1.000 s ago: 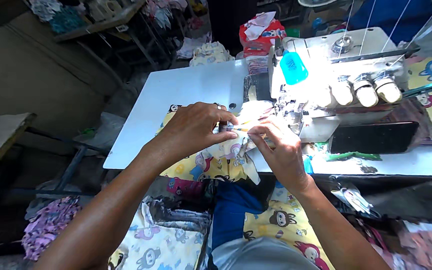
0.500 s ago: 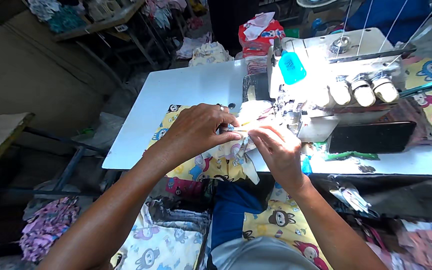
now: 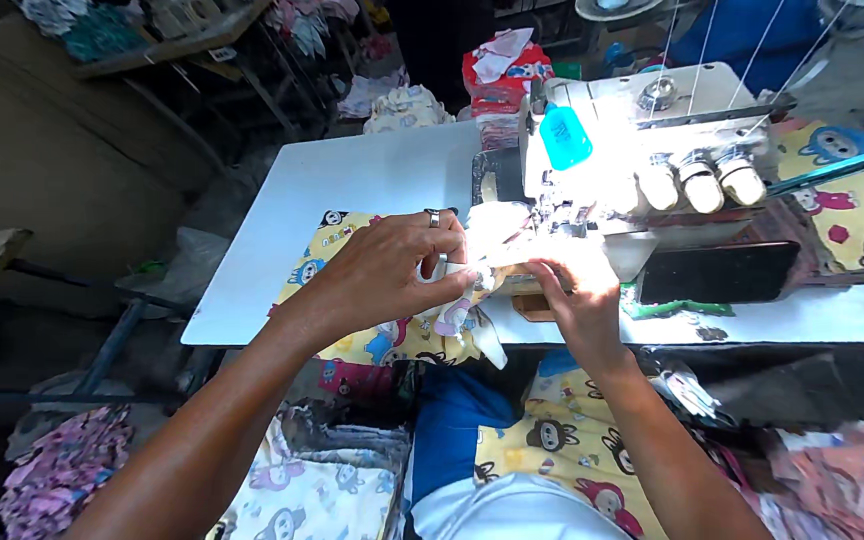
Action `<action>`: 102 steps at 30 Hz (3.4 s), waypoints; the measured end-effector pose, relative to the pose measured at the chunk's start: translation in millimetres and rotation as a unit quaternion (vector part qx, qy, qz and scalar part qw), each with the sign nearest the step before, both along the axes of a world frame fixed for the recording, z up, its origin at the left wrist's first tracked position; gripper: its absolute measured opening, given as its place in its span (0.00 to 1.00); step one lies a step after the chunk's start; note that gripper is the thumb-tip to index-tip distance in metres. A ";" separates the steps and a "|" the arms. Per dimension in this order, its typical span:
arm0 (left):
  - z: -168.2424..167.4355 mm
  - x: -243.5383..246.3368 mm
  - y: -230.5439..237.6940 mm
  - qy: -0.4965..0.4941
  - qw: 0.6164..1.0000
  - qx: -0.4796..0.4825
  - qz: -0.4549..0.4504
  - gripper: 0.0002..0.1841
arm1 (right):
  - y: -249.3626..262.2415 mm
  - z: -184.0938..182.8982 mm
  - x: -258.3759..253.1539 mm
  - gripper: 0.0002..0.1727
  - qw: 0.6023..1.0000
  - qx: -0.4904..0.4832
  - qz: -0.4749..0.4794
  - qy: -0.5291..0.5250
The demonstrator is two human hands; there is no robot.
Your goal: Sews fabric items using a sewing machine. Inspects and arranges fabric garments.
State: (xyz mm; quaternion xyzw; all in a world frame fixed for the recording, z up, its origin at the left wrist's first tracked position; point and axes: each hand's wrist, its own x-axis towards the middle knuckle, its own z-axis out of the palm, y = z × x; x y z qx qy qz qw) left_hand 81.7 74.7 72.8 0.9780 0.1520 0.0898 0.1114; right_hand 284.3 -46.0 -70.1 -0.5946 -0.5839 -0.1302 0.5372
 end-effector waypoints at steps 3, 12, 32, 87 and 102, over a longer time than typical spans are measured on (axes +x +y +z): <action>-0.4 1.0 0.3 -0.001 1.000 -0.006 0.000 0.15 | 1.7 1.0 2.5 0.09 1.000 0.004 -0.005 0.001; -2.7 -1.1 1.5 -0.005 1.000 -0.002 -0.008 0.15 | 4.1 1.1 8.3 0.09 0.999 0.012 -0.003 -0.046; -5.7 0.5 -21.8 -0.033 0.993 0.113 -0.014 0.13 | 2.2 10.2 20.3 0.10 0.996 -0.019 0.021 -0.080; -11.9 81.8 20.2 0.036 0.998 -0.055 0.022 0.09 | -54.5 -26.5 -7.1 0.13 0.952 -0.122 0.125 0.252; -18.7 78.7 21.5 0.015 0.998 -0.013 0.059 0.14 | -54.0 -20.7 -11.4 0.11 0.963 -0.107 0.113 0.220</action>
